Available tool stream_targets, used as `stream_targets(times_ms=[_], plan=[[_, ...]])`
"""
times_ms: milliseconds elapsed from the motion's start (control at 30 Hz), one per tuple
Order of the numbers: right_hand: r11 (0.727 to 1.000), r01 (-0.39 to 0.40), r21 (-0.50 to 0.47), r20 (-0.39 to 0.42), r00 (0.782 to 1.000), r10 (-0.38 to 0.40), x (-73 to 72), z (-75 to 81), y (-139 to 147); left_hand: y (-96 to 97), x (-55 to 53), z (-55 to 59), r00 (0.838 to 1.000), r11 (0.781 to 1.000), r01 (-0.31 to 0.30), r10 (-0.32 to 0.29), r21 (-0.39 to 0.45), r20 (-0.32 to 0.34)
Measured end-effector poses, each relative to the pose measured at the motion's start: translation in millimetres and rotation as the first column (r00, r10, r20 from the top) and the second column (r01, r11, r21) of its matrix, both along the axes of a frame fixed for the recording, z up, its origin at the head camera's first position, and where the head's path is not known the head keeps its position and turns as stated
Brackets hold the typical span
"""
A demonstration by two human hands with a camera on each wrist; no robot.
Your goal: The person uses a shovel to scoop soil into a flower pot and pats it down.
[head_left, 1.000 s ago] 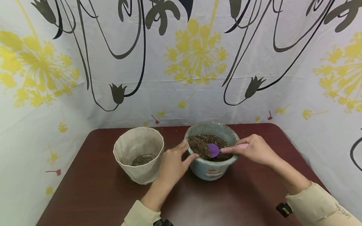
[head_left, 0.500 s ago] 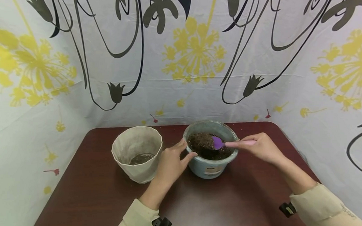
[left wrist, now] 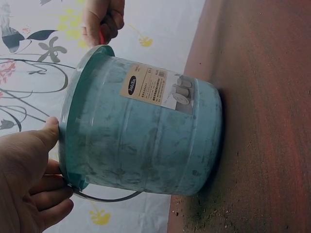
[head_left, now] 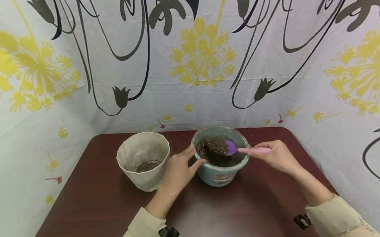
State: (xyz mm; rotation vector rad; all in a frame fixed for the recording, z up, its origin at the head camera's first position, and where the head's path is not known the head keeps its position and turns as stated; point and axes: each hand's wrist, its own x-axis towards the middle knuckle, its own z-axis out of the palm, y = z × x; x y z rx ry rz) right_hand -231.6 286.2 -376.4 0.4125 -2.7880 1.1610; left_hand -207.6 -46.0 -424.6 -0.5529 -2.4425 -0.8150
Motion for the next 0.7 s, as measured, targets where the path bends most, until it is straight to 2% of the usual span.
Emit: stream_targets(times_ms=[433, 700], plan=[[1.000, -0.006, -0.026, -0.015, 1.000, 0.005, 1.3, 7.5, 0, -1.6, 5.1, 10.1, 1.000, 1.000, -0.013, 0.014, -0.011, 0.024], [0.998, -0.034, -0.047, -0.012, 0.999, 0.033, 0.9, 18.5, -5, -12.3, 11.0, 20.9, 0.998, 0.999, -0.041, 0.042, -0.029, 0.040]])
